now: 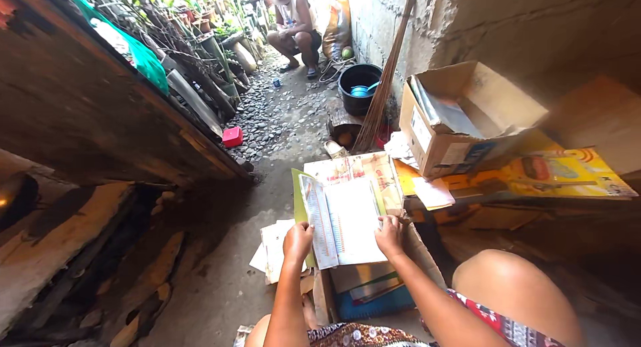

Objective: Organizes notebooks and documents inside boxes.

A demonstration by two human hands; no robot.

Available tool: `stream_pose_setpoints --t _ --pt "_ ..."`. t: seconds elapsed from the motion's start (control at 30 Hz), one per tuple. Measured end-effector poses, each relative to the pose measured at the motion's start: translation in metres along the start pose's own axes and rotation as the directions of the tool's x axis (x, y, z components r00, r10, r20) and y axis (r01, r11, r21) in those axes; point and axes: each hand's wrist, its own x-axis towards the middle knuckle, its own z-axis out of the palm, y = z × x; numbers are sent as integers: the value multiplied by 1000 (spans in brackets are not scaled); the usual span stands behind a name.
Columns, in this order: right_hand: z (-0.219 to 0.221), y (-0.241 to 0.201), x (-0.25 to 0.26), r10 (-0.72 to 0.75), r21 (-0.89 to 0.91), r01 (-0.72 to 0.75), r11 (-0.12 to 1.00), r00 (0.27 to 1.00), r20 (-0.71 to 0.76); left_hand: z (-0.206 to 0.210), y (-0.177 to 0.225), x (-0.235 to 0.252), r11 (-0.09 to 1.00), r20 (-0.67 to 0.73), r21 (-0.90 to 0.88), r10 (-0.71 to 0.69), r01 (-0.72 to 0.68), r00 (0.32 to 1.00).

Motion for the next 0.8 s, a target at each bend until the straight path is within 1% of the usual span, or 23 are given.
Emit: stream_pose_setpoints --t 0.1,0.2,0.37,0.53,0.67,0.73,0.8 --pt "2 3 3 28 1 -28 1000 1000 -3 1 1 1 1000 3 -5 7 -7 1000" --pt "2 3 2 47 -10 -47 999 998 37 1 1 2 1000 2 -2 7 -7 1000" --pt "3 -1 4 38 9 -39 999 998 44 1 0 2 1000 5 -4 3 -3 1000" --pt "3 -3 2 -27 81 26 996 1000 9 0 0 2 1000 8 16 5 -5 1000" --pt "10 -8 -8 -143 124 150 981 988 -63 0 1 1 1000 10 18 2 -2 1000" --pt "14 -11 -12 -204 135 207 969 978 -36 1 2 1 1000 12 25 -4 4 1000" --pt "17 -15 -16 -252 133 246 960 968 25 2 2 1 999 11 38 -8 7 1000"
